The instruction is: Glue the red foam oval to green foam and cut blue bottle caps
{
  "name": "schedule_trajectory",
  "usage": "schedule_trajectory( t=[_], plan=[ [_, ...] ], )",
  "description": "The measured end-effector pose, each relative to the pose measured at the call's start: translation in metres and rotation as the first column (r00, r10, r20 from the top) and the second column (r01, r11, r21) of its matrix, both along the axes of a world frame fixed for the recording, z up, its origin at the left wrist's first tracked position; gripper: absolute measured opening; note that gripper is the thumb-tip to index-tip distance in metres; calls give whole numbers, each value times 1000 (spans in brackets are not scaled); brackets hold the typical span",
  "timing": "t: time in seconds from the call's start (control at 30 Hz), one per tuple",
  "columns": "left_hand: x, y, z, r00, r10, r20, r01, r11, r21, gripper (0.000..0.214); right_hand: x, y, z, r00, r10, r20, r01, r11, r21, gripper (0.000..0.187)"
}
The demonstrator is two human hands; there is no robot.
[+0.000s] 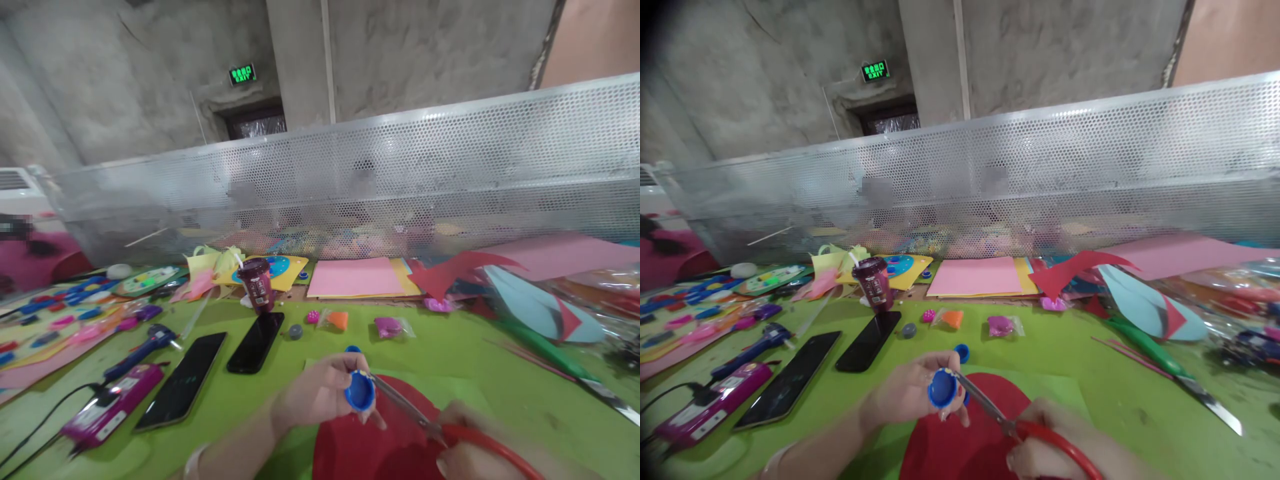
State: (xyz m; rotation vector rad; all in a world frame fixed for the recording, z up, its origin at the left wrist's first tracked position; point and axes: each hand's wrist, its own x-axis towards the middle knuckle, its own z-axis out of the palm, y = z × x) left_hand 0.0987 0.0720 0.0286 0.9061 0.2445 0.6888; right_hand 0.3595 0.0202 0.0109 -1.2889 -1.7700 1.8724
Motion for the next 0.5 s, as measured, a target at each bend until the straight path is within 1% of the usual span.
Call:
schedule_trajectory(
  t=[0.1, 0.23, 0.4, 0.5],
  plan=[
    [0, 1, 0, 1000, 0, -8, 0, 1000, 2, 30, 2, 0, 2, 1000, 2, -6, -1, 998, 56, 30],
    [-1, 2, 5, 1000, -5, -23, 6, 1000, 9, 29, -3, -5, -5, 1000, -9, -18, 11, 991, 132, 29],
    [-2, 3, 8, 999, -27, -21, 28, 1000, 8, 31, -28, 3, -17, 999, -32, -41, 40, 975, 218, 22],
    [-2, 4, 6, 1000, -28, -14, 28, 1000, 13, 27, -35, 7, -16, 998, -37, -60, 51, 966, 254, 23]
  ],
)
